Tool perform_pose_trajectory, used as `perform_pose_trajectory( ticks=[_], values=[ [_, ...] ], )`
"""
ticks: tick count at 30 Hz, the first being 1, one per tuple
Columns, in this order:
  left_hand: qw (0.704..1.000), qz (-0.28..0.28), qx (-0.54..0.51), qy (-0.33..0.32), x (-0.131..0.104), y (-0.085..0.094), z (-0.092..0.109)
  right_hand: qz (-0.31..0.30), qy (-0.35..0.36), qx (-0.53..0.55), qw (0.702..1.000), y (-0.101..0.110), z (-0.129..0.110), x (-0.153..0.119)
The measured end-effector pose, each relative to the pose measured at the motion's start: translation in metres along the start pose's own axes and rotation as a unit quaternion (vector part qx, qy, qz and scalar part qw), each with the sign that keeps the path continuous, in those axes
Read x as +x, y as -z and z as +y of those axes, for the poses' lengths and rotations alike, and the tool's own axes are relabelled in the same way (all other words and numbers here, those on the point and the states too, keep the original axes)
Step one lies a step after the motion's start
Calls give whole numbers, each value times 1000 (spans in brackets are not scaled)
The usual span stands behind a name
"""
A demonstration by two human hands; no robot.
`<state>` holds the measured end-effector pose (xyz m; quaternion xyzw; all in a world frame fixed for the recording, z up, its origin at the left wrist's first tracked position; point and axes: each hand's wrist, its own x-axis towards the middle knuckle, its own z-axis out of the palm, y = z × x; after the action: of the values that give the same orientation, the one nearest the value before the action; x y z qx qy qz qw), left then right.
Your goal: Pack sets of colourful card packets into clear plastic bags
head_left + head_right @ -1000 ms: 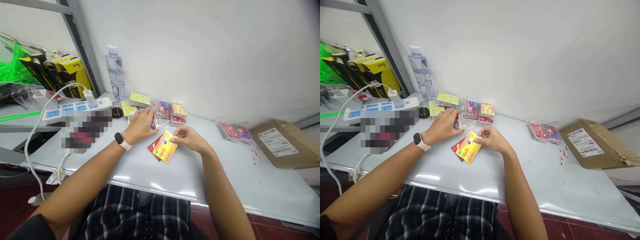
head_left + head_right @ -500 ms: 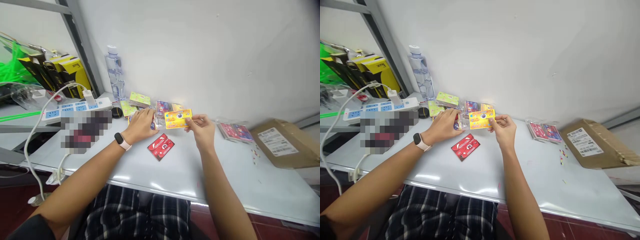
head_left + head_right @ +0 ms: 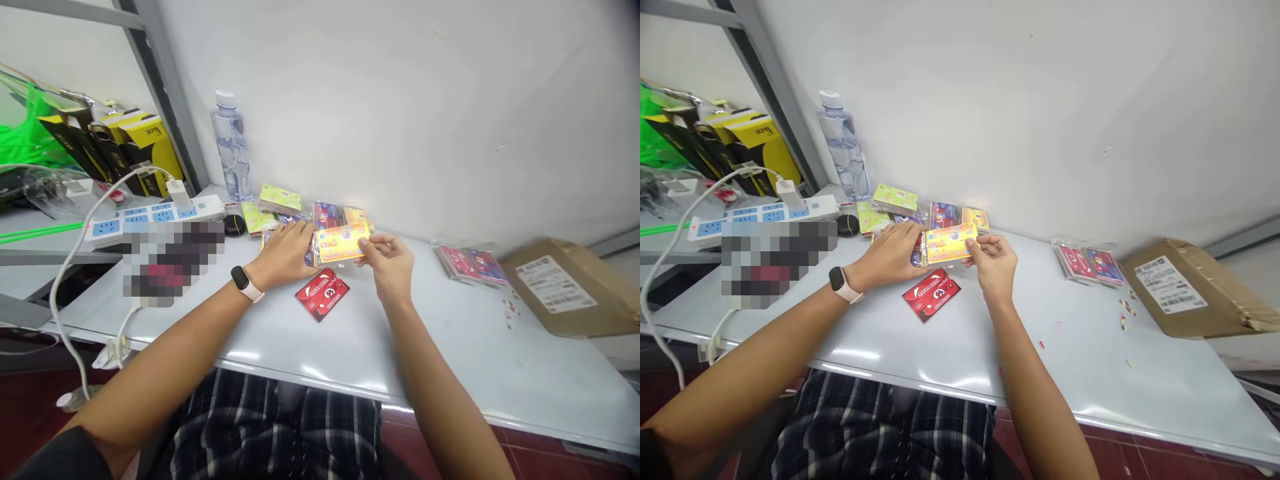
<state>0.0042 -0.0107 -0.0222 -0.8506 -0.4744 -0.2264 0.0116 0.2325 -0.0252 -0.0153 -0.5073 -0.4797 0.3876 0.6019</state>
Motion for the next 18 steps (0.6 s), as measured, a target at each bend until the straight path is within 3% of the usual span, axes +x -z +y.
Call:
perform_pose_trajectory(
  ticks=[3,5,10,16,18],
  values=[
    [1000,6,-3,8,0,1,0,-40,-29,25,998,-9,4,-5],
    [1000,8,-3,10,0,1,1,-101,-36,16,994,-15,5,-10],
    [1000,-2,7,7,0,0,3,-226,-8,-53,973,-23,9,-23],
    [1000,8,3,28,0,1,2,-174,53,-116,976,-16,10,-22],
    [1000,7,0,19,0,0,2,-209,83,-141,964,-16,9,-22]
  ],
)
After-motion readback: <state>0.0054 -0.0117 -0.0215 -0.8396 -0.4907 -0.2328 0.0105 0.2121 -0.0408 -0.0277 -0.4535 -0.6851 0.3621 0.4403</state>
